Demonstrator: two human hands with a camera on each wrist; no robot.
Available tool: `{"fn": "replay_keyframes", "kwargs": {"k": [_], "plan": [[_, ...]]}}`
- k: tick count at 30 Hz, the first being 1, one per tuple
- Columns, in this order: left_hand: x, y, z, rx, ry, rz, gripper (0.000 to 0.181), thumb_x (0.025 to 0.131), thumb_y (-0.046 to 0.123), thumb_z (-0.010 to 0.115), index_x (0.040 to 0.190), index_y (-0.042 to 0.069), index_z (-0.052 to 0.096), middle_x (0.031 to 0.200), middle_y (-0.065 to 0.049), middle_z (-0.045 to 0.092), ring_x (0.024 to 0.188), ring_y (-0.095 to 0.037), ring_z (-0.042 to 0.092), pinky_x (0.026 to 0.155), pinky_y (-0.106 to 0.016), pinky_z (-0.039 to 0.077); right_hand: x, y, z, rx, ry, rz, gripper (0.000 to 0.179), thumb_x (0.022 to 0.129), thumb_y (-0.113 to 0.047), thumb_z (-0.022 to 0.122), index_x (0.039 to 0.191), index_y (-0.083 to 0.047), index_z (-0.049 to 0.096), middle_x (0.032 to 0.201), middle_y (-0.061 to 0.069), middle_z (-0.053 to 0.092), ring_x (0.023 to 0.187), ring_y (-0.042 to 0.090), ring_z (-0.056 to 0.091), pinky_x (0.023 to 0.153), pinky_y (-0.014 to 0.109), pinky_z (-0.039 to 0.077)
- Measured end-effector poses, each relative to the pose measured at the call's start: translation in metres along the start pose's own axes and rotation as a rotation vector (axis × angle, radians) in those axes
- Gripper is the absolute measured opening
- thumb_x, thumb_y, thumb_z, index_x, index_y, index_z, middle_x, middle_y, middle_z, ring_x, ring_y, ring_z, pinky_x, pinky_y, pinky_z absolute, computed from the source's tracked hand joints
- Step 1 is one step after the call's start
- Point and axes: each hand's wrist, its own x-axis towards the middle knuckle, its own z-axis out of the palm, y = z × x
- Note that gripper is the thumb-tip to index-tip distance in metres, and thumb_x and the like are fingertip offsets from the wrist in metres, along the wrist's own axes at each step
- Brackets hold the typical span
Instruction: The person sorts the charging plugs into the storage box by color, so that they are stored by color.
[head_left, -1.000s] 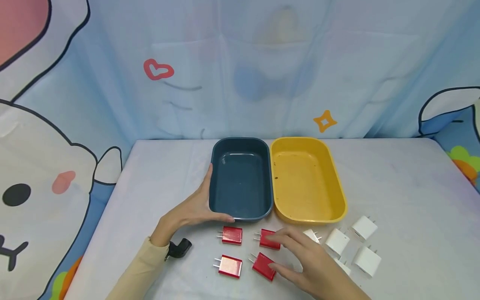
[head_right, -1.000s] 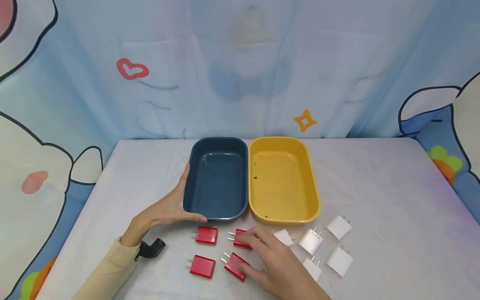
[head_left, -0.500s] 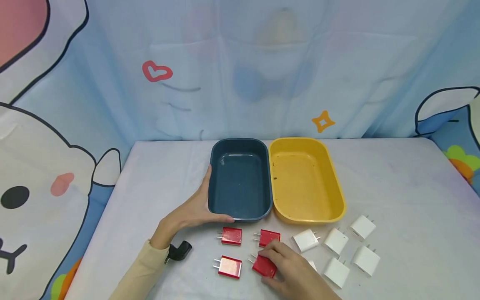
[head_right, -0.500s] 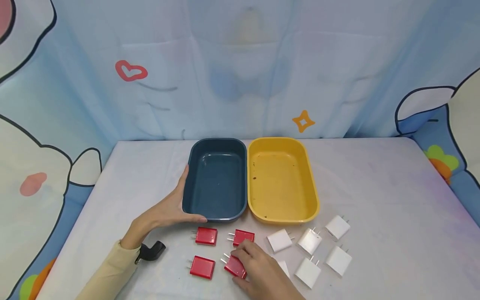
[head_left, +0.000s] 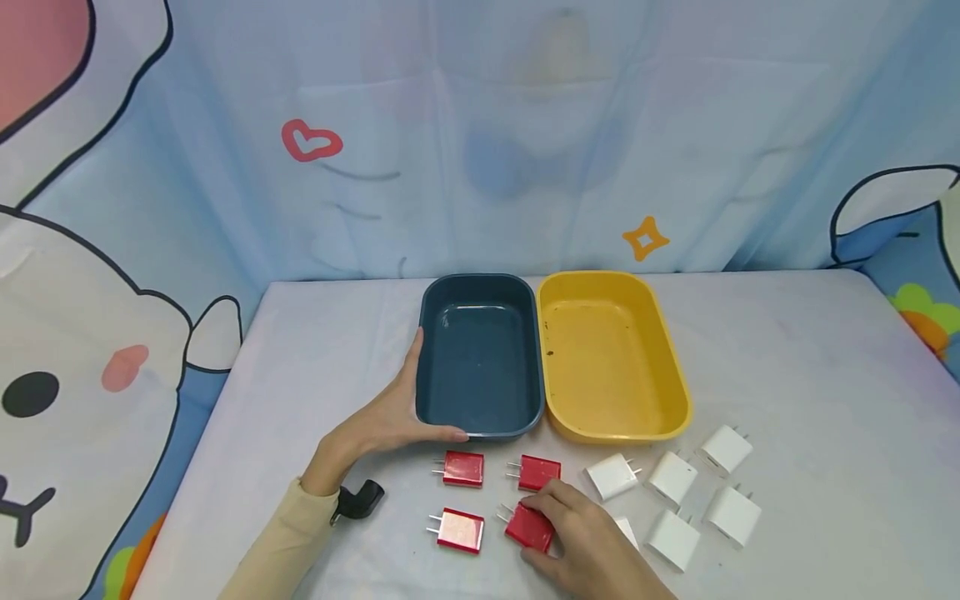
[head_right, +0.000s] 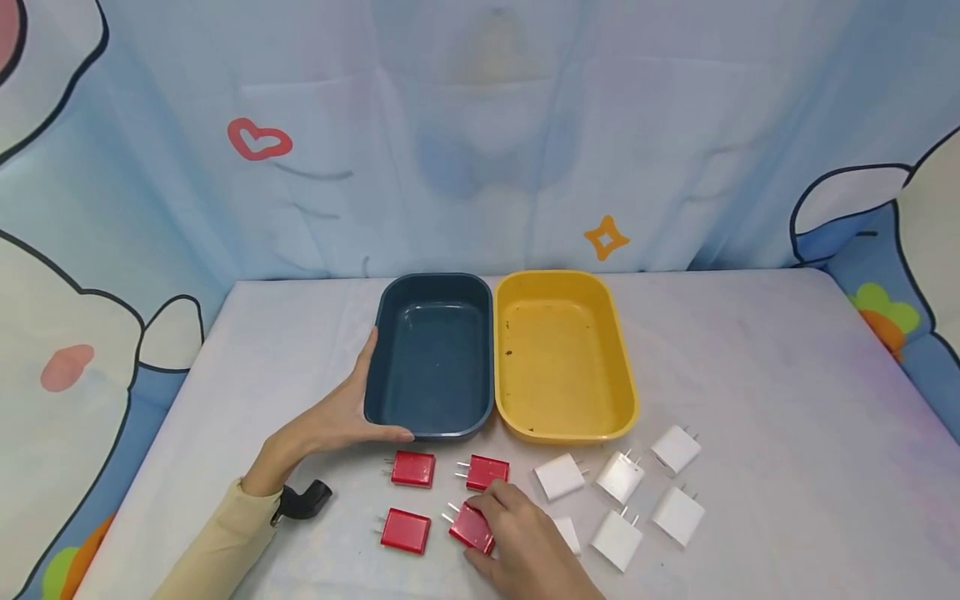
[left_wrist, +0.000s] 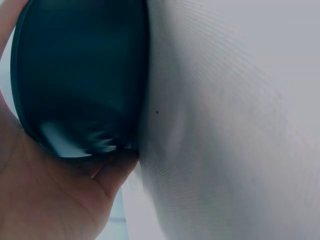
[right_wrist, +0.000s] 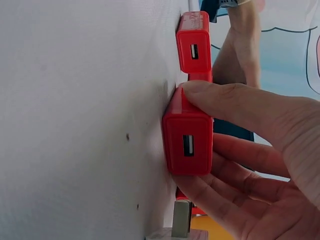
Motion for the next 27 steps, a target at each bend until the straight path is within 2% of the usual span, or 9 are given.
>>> {"fn": "replay_keyframes", "kwargs": {"k": [6,12,15,17,22,25,27], "plan": [[-0.001,0.001,-0.001,-0.006,-0.001,0.0,0.148,0.072,0.048,0.092,0.165,0.028,-0.021,0.175,0.003,-0.009,0.16,-0.027,0.007,0.123,-0.064,0.023,0.001,-0.001,0.002,-0.024,0.008,-0.002,0.053,0.073,-0.029,0.097,0.116,-0.008,0.076,0.108,0.001,0.065,0.093,0.016,0.059,0.084,0.039,0.063],[-0.001,0.003,-0.001,-0.016,-0.015,0.005,0.148,0.072,0.047,0.092,0.165,0.026,-0.022,0.175,0.001,-0.01,0.16,-0.028,0.008,0.123,-0.064,0.023,-0.004,-0.002,-0.003,-0.015,0.011,-0.061,0.052,0.075,-0.035,0.095,0.117,-0.013,0.075,0.108,-0.009,0.062,0.094,0.01,0.057,0.082,0.03,0.062],[-0.001,0.003,-0.001,-0.022,-0.021,0.008,0.148,0.072,0.046,0.092,0.165,0.026,-0.022,0.175,0.001,-0.01,0.16,-0.027,0.008,0.123,-0.063,0.023,-0.006,-0.006,-0.018,-0.003,0.08,-0.084,0.052,0.075,-0.031,0.096,0.119,-0.015,0.074,0.11,-0.009,0.063,0.096,0.009,0.058,0.08,0.026,0.062],[-0.001,0.003,-0.001,-0.025,-0.023,0.014,0.148,0.072,0.046,0.092,0.165,0.026,-0.021,0.175,0.002,-0.01,0.159,-0.027,0.007,0.123,-0.063,0.023,-0.003,-0.009,-0.032,-0.008,0.156,-0.104,0.053,0.073,-0.025,0.098,0.119,-0.016,0.074,0.111,-0.008,0.064,0.096,0.008,0.058,0.079,0.025,0.061],[0.0,0.003,-0.002,-0.029,-0.025,0.022,0.148,0.073,0.044,0.093,0.165,0.026,-0.021,0.175,0.002,-0.01,0.159,-0.027,0.007,0.123,-0.062,0.023,0.019,-0.016,-0.066,-0.025,0.317,-0.165,0.054,0.067,-0.013,0.1,0.115,-0.012,0.076,0.105,-0.004,0.066,0.093,0.01,0.06,0.075,0.029,0.063],[0.0,0.003,-0.002,-0.033,-0.026,0.033,0.146,0.073,0.043,0.092,0.165,0.025,-0.021,0.175,-0.001,-0.008,0.159,-0.029,0.008,0.123,-0.063,0.024,0.041,-0.024,-0.077,-0.022,0.334,-0.2,0.053,0.068,-0.01,0.099,0.114,-0.007,0.075,0.103,0.001,0.066,0.092,0.014,0.062,0.072,0.033,0.063],[0.001,0.003,-0.002,-0.034,-0.025,0.041,0.145,0.074,0.042,0.091,0.165,0.023,-0.021,0.175,-0.003,-0.006,0.159,-0.031,0.008,0.122,-0.064,0.026,0.058,-0.029,-0.079,-0.032,0.317,-0.223,0.053,0.069,-0.011,0.099,0.116,-0.006,0.075,0.103,0.003,0.066,0.092,0.016,0.063,0.075,0.033,0.064]]}}
